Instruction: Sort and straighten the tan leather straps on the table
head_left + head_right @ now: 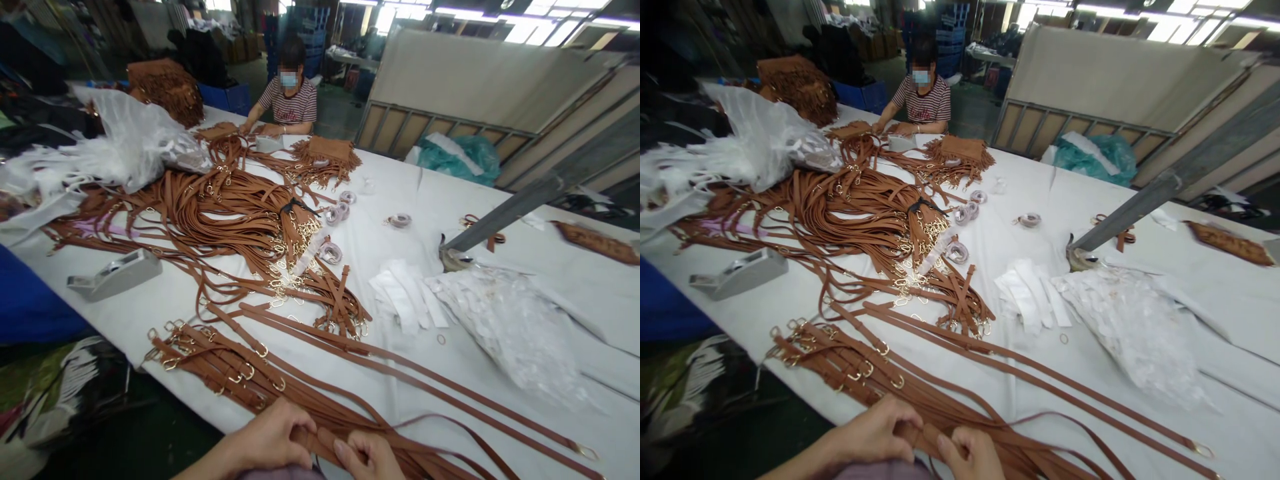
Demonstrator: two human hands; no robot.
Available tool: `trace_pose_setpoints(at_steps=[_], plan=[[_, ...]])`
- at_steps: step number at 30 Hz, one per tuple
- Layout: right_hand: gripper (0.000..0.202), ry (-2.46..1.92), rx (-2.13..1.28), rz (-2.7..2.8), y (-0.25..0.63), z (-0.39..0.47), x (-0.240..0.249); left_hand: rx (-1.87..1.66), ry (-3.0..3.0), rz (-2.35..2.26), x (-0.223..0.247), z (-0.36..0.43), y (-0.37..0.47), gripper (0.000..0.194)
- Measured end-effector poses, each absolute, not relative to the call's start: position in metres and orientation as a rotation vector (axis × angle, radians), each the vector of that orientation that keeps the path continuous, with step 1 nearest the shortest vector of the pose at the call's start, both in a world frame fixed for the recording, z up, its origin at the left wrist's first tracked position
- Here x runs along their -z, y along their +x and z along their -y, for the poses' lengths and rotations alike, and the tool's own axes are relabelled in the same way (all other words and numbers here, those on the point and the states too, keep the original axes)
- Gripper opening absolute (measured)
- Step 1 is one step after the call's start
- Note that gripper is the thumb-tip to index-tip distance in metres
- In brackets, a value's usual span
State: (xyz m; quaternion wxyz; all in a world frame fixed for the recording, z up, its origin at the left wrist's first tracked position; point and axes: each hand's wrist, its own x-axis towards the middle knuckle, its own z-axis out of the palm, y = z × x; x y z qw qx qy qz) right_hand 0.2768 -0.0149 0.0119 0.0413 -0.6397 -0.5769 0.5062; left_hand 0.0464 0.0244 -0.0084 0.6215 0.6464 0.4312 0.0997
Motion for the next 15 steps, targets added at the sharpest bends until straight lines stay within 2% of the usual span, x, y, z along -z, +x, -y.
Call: trace_pose_setpoints(at_steps=[7,15], plan=[[0.053,-1.889,-1.646,1.752,0.268,0.011,-0.018,-0.301,1.486,-1.11,-0.001,-0.021,0.053,0.026],[0.063,-1.674,-1.987,1.597,0.27,0.001,-0.057,-0.487,1.324,-1.06,-0.004,-0.014,0.058,0.029]])
